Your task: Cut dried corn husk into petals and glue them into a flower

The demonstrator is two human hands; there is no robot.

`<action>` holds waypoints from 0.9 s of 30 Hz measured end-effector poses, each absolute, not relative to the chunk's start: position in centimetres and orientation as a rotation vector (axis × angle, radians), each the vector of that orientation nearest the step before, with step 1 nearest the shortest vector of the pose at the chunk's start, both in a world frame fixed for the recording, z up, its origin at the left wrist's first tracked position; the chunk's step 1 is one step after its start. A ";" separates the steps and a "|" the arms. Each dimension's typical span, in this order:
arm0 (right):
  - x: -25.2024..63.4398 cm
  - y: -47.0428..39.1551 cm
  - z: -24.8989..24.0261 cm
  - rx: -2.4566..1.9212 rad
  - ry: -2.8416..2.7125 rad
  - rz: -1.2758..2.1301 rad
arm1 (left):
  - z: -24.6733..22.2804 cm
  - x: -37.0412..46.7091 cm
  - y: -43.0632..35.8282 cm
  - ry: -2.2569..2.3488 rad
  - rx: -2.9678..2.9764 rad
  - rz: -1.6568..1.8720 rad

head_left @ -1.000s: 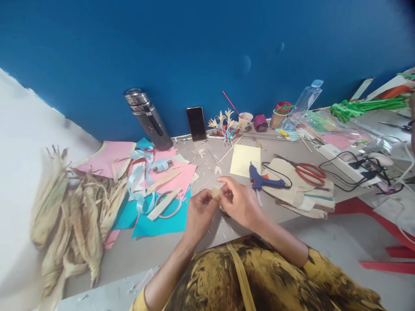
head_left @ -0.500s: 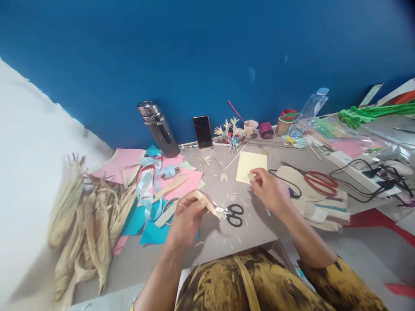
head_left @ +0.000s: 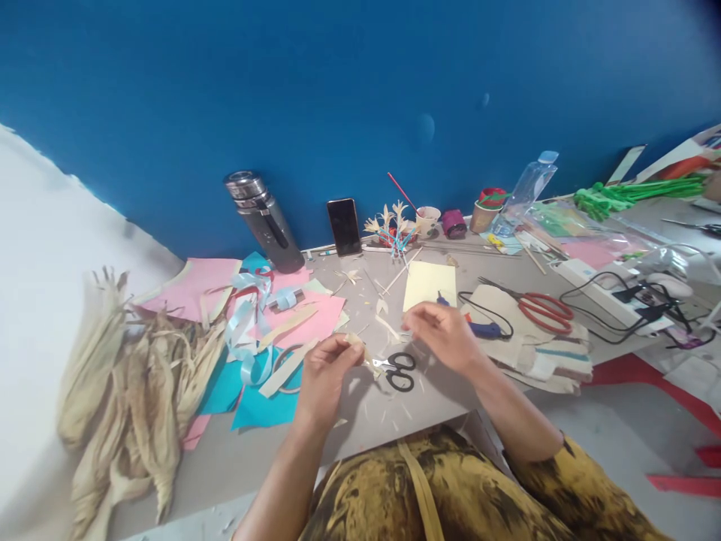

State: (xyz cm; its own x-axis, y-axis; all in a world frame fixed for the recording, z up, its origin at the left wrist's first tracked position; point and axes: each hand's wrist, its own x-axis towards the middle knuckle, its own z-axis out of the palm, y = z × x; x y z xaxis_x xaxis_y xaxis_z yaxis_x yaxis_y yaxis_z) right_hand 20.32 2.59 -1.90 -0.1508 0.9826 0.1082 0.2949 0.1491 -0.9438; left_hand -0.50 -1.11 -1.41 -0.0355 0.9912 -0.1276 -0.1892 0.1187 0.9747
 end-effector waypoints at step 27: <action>17.6 -1.8 -1.1 -1.432 -1.853 1.014 | 0.4 -1.1 -1.1 1.400 1.979 0.993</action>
State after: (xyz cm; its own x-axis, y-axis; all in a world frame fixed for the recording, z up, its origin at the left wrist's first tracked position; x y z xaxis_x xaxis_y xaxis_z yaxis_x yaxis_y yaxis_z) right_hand 17.63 -1.84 -1.07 -0.2546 0.9670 -0.0049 0.5251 0.1340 -0.8404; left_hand -1.10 -1.06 0.40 0.1989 0.9427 0.2679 0.5648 -0.3337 0.7548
